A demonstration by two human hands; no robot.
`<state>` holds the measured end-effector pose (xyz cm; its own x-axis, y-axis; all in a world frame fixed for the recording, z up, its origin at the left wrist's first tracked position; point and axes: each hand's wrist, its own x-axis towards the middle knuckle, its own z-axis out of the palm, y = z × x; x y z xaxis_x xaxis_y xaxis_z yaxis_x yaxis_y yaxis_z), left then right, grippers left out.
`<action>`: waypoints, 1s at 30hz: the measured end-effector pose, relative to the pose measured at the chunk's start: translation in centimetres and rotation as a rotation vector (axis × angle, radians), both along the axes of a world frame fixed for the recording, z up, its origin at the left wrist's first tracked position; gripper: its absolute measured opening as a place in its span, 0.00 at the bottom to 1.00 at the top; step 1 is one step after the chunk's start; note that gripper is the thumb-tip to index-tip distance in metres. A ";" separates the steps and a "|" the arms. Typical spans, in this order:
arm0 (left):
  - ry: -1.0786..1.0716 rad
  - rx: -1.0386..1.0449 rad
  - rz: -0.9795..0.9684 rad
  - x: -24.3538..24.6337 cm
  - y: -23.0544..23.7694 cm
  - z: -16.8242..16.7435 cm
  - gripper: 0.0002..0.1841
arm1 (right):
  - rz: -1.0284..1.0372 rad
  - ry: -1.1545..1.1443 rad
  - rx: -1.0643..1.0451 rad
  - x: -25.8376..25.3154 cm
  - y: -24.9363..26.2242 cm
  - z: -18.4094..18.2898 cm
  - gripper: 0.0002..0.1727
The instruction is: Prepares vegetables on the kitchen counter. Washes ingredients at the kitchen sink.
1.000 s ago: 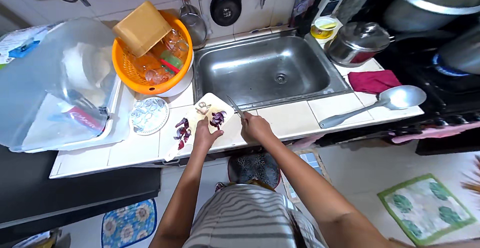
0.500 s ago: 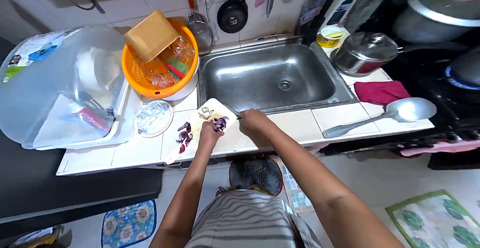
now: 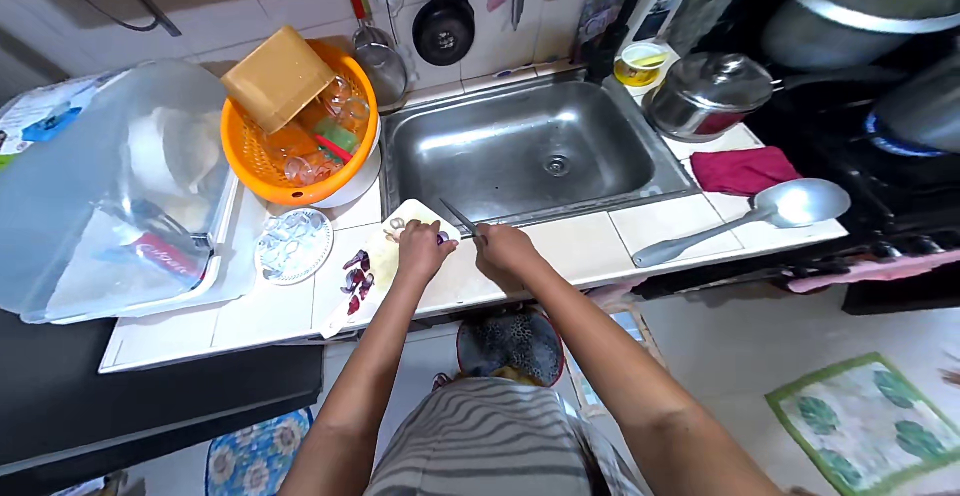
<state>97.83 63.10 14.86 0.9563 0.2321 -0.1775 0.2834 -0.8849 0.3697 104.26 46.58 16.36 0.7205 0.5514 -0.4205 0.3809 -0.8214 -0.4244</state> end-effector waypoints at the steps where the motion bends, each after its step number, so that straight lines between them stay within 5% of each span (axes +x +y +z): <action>1: 0.046 0.031 -0.011 0.6 -0.2 0.1 0.25 | -0.012 0.004 0.011 0.0 -0.2 0.1 0.17; 10: 0.177 0.074 -0.013 2.0 -0.9 0.4 0.15 | -0.066 -0.006 0.097 -0.1 -2.3 0.0 0.18; 18: -0.191 -0.592 0.101 -0.4 1.6 -0.4 0.20 | -0.097 0.097 0.174 -0.8 -2.6 -0.1 0.19; 24: -0.468 -0.495 0.095 -4.9 3.2 -2.8 0.19 | -0.079 0.124 0.268 -3.1 -2.2 0.1 0.21; 30: -0.480 -0.401 0.100 -7.5 3.6 -5.4 0.15 | -0.057 0.191 0.268 -6.7 -0.2 2.1 0.26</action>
<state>90.36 66.68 9.49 0.9281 0.3291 0.1743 0.0776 -0.6288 0.7737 97.52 46.38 18.42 0.6755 0.6217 -0.3965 0.2302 -0.6886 -0.6876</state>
